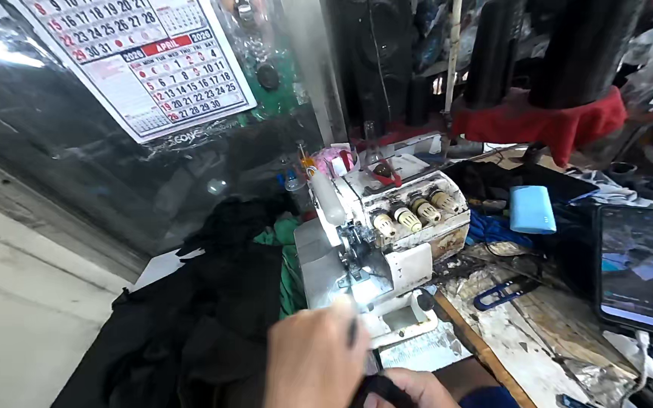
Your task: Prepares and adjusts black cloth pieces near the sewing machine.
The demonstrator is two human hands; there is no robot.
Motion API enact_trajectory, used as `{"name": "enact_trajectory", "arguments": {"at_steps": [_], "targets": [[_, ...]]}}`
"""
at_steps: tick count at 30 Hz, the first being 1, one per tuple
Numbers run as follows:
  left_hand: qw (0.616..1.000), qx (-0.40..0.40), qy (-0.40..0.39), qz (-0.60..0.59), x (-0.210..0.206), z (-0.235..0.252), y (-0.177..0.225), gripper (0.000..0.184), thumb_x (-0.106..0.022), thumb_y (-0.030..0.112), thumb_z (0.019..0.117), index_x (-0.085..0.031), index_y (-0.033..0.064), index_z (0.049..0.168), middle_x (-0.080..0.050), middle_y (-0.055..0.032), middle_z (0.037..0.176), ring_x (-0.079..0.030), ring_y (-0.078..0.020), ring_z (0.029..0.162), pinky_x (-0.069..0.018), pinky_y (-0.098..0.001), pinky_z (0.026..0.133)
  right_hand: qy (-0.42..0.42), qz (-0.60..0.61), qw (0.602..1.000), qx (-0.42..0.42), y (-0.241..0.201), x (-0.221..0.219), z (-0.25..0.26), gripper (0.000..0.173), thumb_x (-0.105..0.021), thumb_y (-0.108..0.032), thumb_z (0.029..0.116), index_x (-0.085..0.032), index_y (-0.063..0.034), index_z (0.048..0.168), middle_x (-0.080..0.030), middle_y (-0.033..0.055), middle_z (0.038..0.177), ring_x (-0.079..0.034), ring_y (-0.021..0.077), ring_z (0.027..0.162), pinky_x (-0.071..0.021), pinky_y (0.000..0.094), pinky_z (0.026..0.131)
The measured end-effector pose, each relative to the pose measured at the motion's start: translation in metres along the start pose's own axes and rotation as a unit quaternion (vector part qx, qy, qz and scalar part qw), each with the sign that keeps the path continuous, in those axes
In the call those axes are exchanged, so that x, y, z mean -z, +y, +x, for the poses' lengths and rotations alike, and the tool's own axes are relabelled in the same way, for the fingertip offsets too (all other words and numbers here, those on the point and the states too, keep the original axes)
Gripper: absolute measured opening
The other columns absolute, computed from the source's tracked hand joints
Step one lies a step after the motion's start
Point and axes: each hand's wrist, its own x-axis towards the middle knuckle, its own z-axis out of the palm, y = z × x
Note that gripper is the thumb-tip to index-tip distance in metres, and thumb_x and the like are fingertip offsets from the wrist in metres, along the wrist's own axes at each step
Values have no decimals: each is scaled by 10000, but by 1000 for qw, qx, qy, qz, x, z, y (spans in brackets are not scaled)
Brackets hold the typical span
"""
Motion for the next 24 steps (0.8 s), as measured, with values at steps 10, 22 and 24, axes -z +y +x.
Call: {"name": "enact_trajectory", "arguments": {"at_steps": [10,22,24], "targets": [[984,13,85,-159,58,2,-89,193,-687,304,981,-752,195,1126,-744,71,1068,-700,-28,930,-599,-289,827,20,35,999,-36,-15,22,-6,164,-673,-148,1000,-715,-29,1106,-732,64,875,-724,178,693,-650,368,588],[940,-4,-111,-321,7,-68,-61,225,-564,262,1051,-714,257,1219,-679,91,1115,-659,-53,691,-614,-255,570,-43,-57,997,-23,-18,-15,23,182,-573,-234,1067,-687,-145,1177,-735,25,957,-733,174,712,-663,331,619],[936,-8,-83,-342,36,-70,-74,144,-638,229,1013,-742,221,1112,-706,88,1021,-663,-75,680,-606,-253,551,-72,-43,996,-3,-24,-18,14,191,-575,-215,1066,-690,-143,1200,-741,26,979,-735,176,734,-660,328,631]]}}
